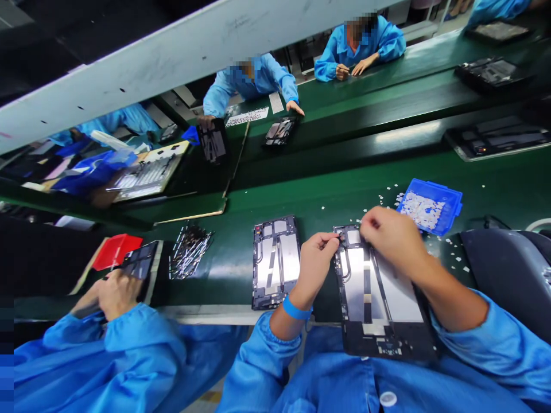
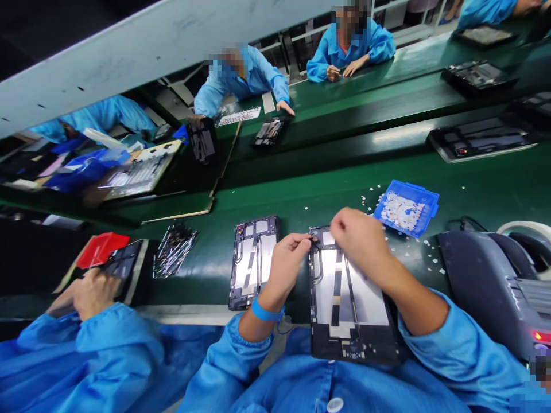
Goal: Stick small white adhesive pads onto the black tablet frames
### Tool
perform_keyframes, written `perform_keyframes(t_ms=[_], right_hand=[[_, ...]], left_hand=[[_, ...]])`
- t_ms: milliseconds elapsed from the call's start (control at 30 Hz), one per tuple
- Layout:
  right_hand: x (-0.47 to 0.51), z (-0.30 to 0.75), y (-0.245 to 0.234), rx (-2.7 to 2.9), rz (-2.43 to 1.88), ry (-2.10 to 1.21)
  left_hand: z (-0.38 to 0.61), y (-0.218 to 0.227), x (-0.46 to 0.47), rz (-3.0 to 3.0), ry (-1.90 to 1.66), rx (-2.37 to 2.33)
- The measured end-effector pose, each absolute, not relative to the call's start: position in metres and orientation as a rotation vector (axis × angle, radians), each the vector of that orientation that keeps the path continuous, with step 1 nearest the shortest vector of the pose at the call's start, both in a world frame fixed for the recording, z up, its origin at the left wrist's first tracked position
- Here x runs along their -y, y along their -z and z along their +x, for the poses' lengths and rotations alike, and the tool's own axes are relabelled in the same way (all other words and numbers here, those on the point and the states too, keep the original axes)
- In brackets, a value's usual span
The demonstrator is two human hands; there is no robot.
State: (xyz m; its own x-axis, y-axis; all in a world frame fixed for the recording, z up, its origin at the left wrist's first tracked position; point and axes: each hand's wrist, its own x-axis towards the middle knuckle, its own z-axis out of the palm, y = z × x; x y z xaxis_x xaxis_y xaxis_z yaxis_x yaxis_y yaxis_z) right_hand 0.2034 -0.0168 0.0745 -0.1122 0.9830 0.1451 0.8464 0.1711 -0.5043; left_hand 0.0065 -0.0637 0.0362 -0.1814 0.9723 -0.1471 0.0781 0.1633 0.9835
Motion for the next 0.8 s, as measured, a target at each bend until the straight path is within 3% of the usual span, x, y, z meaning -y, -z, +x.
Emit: perform_keyframes(t_ms=[100, 167, 367, 667, 800], right_hand=[[-0.002, 0.252, -0.083, 1.798, -2.174, -0.204], [-0.004, 0.269, -0.086, 1.758, -2.251, -0.123], [0.035, 0.203, -0.074, 2.211, -1.499, -0.491], [0.035, 0.168, -0.074, 2.368, -1.523, -0.592], [0.024, 0.165, -0.065, 2.365, -1.411, -0.438]], left_hand=[[0.007, -0.033, 0.059, 0.958, -1.211, -1.411], [0.008, -0.032, 0.056, 0.912, -1.228, -1.385], [0.011, -0.033, 0.055, 0.926, -1.27, -1.389], [0.012, -0.045, 0.06, 1.277, -1.18, -1.647], [0.003, -0.04, 0.053, 1.382, -1.136, -1.803]])
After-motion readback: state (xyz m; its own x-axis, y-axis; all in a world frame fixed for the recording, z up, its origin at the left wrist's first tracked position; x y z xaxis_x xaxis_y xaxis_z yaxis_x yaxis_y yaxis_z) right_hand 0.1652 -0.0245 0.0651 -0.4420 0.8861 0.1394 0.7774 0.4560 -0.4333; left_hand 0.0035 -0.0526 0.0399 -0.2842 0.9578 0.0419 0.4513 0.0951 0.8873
